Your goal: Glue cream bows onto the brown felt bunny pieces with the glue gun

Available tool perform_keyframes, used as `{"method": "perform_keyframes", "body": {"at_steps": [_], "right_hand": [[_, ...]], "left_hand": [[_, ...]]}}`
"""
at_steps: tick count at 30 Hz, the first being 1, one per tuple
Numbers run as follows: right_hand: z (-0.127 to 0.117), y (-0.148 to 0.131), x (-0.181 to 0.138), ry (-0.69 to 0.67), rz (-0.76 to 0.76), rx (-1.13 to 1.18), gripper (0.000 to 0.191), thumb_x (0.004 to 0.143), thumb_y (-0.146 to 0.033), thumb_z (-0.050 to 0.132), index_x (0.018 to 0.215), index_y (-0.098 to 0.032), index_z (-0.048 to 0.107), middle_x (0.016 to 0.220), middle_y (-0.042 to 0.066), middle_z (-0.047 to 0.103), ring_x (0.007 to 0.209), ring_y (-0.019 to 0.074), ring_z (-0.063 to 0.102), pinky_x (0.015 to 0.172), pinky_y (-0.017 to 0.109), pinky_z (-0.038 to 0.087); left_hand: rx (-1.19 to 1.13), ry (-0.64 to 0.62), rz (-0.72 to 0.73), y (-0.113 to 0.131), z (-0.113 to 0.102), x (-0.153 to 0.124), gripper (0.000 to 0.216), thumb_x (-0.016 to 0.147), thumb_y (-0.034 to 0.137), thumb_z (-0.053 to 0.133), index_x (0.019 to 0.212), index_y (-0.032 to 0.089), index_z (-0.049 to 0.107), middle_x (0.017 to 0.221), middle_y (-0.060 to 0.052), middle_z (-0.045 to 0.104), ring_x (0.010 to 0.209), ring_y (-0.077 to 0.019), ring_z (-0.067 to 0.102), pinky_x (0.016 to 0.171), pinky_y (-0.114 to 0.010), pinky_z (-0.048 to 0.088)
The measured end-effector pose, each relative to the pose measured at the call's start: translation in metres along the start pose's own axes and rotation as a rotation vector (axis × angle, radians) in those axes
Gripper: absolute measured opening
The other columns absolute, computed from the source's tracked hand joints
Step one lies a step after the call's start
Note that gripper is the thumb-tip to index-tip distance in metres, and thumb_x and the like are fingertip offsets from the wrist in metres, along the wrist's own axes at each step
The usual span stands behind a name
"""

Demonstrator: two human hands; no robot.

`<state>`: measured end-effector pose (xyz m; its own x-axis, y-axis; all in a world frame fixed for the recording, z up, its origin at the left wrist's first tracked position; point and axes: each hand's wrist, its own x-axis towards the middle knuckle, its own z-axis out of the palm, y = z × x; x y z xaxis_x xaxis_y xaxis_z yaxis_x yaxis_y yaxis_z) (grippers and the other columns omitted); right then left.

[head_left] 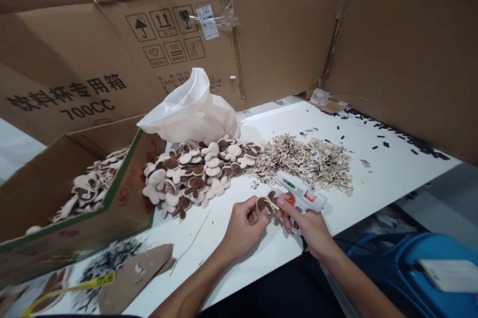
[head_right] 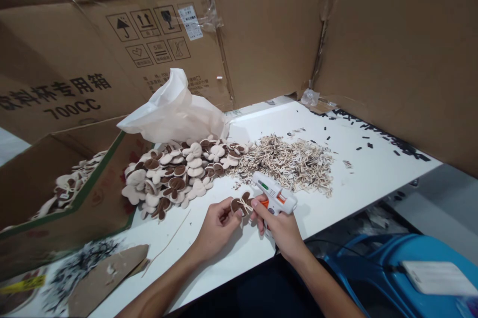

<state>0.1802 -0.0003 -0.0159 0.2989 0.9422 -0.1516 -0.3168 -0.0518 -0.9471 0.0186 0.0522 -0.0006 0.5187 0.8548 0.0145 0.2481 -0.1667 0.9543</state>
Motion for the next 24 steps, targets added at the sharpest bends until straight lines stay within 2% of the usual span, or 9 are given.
{"method": "perform_keyframes", "body": {"at_steps": [3, 8, 12, 16, 18, 21, 24], "right_hand": [[0.000, 0.001, 0.001, -0.002, 0.000, 0.001, 0.040, 0.077, -0.055, 0.083, 0.084, -0.019, 0.068, 0.061, 0.000, 0.066, 0.045, 0.0112, 0.049, 0.043, 0.023, 0.043], [-0.001, 0.003, 0.002, 0.004, -0.016, -0.009, 0.039, 0.078, -0.055, 0.081, 0.079, -0.019, 0.068, 0.060, 0.001, 0.066, 0.043, 0.0099, 0.047, 0.043, 0.023, 0.041], [-0.002, 0.005, 0.003, 0.005, -0.015, -0.008, 0.038, 0.078, -0.054, 0.081, 0.084, -0.019, 0.068, 0.062, 0.001, 0.068, 0.043, 0.0104, 0.048, 0.043, 0.023, 0.041], [-0.002, 0.004, 0.002, 0.016, -0.009, -0.008, 0.037, 0.078, -0.052, 0.083, 0.085, -0.019, 0.068, 0.062, 0.002, 0.068, 0.045, 0.0115, 0.049, 0.044, 0.024, 0.042], [-0.002, 0.005, 0.002, 0.019, -0.015, -0.007, 0.036, 0.078, -0.051, 0.082, 0.085, -0.018, 0.067, 0.062, 0.002, 0.068, 0.045, 0.0116, 0.049, 0.044, 0.024, 0.041], [-0.003, 0.006, 0.002, 0.023, -0.020, -0.003, 0.035, 0.079, -0.050, 0.082, 0.084, -0.018, 0.067, 0.063, 0.002, 0.068, 0.045, 0.0115, 0.049, 0.045, 0.024, 0.041], [-0.004, 0.007, 0.003, 0.029, -0.030, 0.003, 0.035, 0.079, -0.050, 0.082, 0.084, -0.018, 0.067, 0.064, 0.002, 0.068, 0.045, 0.0116, 0.050, 0.045, 0.024, 0.041]], "left_hand": [[-0.037, -0.030, 0.019, 0.001, -0.002, -0.001, 0.031, 0.095, 0.042, 0.057, 0.081, 0.015, 0.060, 0.065, 0.003, 0.041, 0.060, -0.0113, 0.032, 0.057, -0.025, 0.027], [-0.180, -0.053, 0.117, 0.002, -0.007, -0.001, 0.026, 0.097, 0.038, 0.052, 0.089, 0.015, 0.061, 0.075, -0.002, 0.056, 0.068, -0.0143, 0.046, 0.064, -0.026, 0.035], [-0.197, 0.055, 0.080, -0.003, -0.008, 0.002, 0.016, 0.093, 0.028, 0.053, 0.095, 0.016, 0.064, 0.073, 0.000, 0.057, 0.067, -0.0139, 0.048, 0.063, -0.025, 0.037], [-0.143, 0.198, 0.005, -0.010, -0.007, 0.007, 0.017, 0.090, 0.023, 0.056, 0.080, 0.015, 0.066, 0.064, 0.001, 0.056, 0.062, -0.0126, 0.048, 0.059, -0.024, 0.036], [-0.137, 0.256, -0.036, -0.012, -0.006, 0.009, 0.018, 0.089, 0.025, 0.059, 0.078, 0.015, 0.068, 0.061, 0.001, 0.055, 0.058, -0.0116, 0.046, 0.056, -0.023, 0.035], [-0.174, 0.309, -0.082, -0.014, -0.006, 0.011, 0.022, 0.091, 0.034, 0.063, 0.088, 0.015, 0.072, 0.063, 0.001, 0.058, 0.057, -0.0118, 0.049, 0.054, -0.022, 0.037], [-0.200, 0.334, -0.064, -0.015, -0.006, 0.011, 0.026, 0.092, 0.039, 0.066, 0.094, 0.015, 0.074, 0.075, -0.004, 0.069, 0.068, -0.0143, 0.059, 0.061, -0.024, 0.045]]}}
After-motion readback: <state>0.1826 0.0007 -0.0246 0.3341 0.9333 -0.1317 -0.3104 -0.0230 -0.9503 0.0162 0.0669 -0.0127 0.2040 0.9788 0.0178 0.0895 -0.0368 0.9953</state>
